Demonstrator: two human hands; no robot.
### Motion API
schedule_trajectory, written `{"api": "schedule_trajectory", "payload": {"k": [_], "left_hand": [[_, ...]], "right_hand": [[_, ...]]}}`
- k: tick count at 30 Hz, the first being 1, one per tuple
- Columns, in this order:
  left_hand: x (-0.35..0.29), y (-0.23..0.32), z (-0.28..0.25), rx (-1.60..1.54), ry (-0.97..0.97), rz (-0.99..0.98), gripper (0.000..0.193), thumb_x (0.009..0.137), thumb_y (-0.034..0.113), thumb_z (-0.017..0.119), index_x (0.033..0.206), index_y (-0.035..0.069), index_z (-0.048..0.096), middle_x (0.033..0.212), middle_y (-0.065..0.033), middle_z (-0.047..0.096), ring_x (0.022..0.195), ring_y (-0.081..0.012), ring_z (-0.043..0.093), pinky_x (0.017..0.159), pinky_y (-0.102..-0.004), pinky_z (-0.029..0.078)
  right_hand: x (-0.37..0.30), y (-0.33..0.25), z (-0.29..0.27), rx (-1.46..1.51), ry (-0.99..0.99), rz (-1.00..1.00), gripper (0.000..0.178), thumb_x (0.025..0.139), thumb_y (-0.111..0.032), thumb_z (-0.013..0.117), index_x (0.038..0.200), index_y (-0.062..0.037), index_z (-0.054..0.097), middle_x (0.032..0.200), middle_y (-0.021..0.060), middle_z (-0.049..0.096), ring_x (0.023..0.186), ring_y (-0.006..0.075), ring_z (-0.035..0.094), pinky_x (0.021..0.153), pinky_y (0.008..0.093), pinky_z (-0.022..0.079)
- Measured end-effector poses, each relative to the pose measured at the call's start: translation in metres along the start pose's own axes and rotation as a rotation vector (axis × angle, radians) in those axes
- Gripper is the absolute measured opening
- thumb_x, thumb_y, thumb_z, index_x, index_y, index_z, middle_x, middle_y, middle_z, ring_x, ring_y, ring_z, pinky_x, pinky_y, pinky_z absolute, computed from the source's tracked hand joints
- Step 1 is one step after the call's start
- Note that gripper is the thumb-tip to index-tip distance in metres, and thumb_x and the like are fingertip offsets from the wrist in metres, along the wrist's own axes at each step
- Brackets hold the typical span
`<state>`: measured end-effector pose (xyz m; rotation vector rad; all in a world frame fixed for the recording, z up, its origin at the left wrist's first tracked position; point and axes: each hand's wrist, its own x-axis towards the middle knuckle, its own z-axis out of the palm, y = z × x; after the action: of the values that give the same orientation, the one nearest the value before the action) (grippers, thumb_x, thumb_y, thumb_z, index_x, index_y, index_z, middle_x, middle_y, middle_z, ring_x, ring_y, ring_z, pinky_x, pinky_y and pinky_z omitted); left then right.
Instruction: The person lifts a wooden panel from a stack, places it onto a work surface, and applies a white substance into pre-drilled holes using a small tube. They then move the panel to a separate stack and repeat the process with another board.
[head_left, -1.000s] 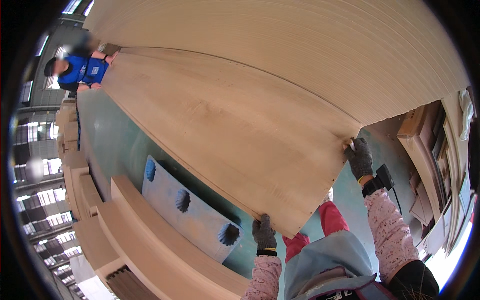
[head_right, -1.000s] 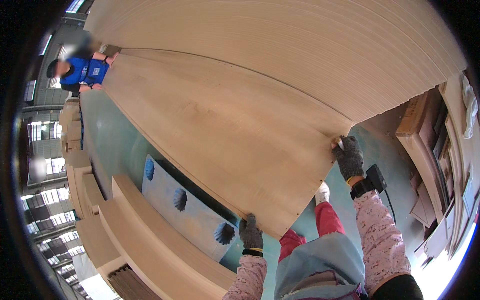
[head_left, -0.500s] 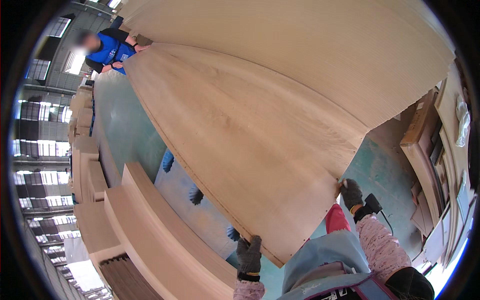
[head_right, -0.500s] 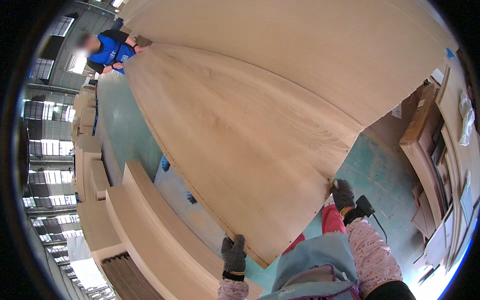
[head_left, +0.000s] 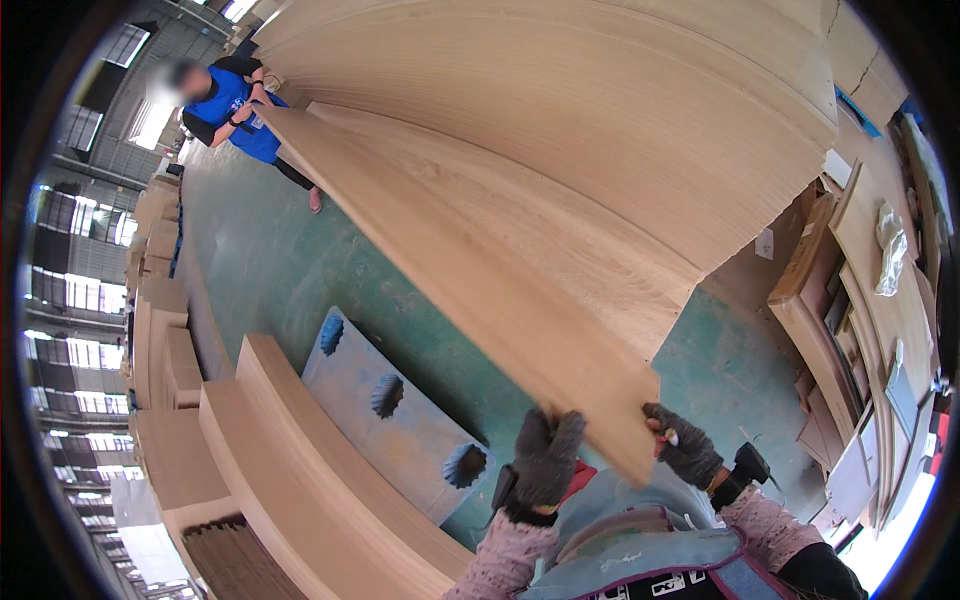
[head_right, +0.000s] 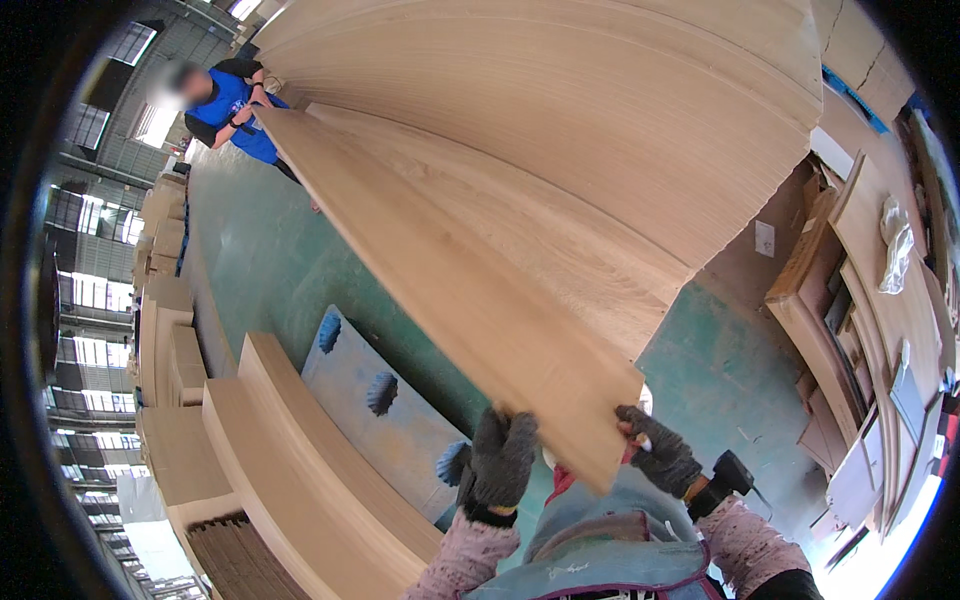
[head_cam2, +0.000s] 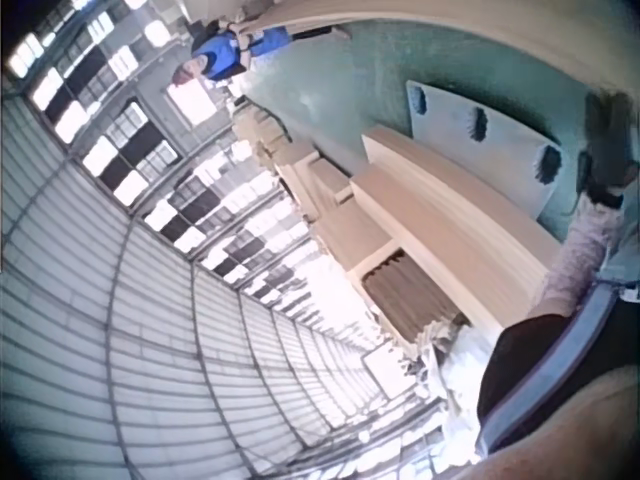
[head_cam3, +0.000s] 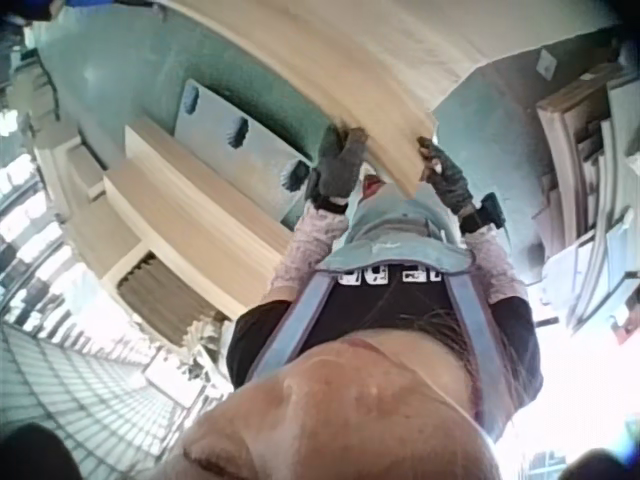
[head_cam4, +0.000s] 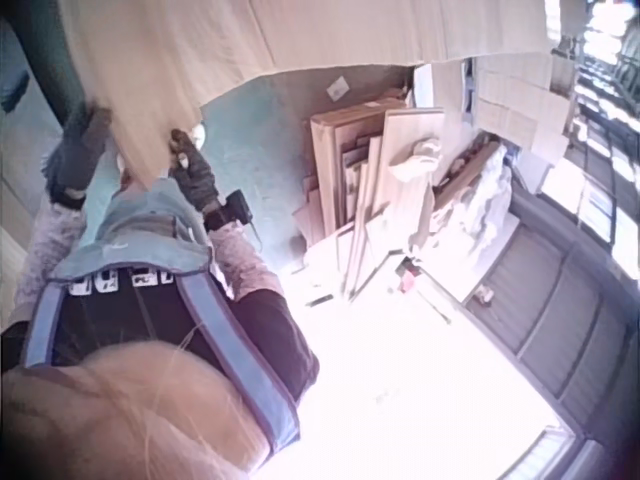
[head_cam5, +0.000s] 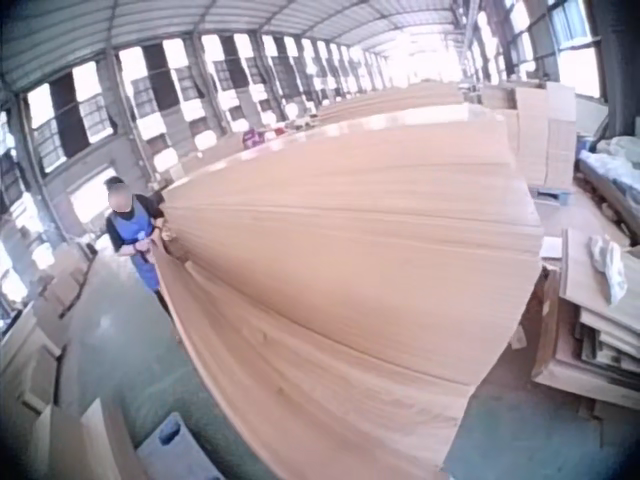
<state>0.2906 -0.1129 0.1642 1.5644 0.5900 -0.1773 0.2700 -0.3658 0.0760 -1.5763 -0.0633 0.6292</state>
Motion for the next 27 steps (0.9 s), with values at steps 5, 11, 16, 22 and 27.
{"api": "schedule_trajectory", "payload": {"k": [5,11,16,22,27], "left_hand": [[0.038,0.020,0.063,-0.232,-0.245,0.120,0.021,0.093,0.021,0.062,0.089,0.003,0.055,0.074,-0.0058,0.056,0.071,-0.0126,0.051,0.063,-0.0290,0.044],[0.031,-0.019,0.073,-0.142,-0.226,-0.004,0.023,0.093,0.028,0.062,0.089,0.005,0.057,0.073,-0.0016,0.057,0.066,-0.0083,0.050,0.059,-0.0260,0.043],[0.013,-0.097,0.048,-0.277,-0.020,-0.189,0.026,0.089,0.032,0.065,0.086,0.006,0.062,0.072,-0.0029,0.060,0.067,-0.0098,0.055,0.060,-0.0256,0.044],[0.017,-0.163,0.020,0.021,0.023,-0.349,0.026,0.088,0.030,0.065,0.090,0.005,0.063,0.077,-0.0026,0.064,0.071,-0.0104,0.057,0.066,-0.0263,0.045],[0.020,-0.183,0.029,-0.037,0.092,-0.273,0.035,0.086,0.035,0.065,0.089,0.001,0.063,0.078,-0.0060,0.066,0.060,-0.0126,0.052,0.054,-0.0312,0.043]], "right_hand": [[0.008,0.002,-0.028,0.198,0.296,-0.017,0.035,0.090,-0.010,0.061,0.123,-0.0036,0.054,0.133,0.0114,0.053,0.122,0.0210,0.050,0.104,0.0340,0.038],[0.041,0.039,-0.038,0.139,0.791,0.090,0.029,0.092,-0.023,0.061,0.116,-0.0065,0.058,0.077,-0.0044,0.055,0.059,0.0052,0.049,0.048,0.0218,0.042],[0.067,0.023,-0.068,0.172,0.869,-0.063,0.016,0.093,-0.025,0.061,0.096,-0.0104,0.054,0.071,-0.0033,0.051,0.052,0.0053,0.045,0.045,0.0228,0.037],[0.084,-0.013,-0.081,0.273,0.961,-0.064,0.017,0.092,-0.026,0.062,0.092,-0.0115,0.053,0.069,-0.0035,0.049,0.051,0.0056,0.042,0.043,0.0225,0.036],[0.081,-0.016,-0.072,0.241,0.997,0.023,0.017,0.091,-0.026,0.064,0.091,-0.0116,0.054,0.067,-0.0033,0.048,0.049,0.0062,0.043,0.043,0.0228,0.036]]}}
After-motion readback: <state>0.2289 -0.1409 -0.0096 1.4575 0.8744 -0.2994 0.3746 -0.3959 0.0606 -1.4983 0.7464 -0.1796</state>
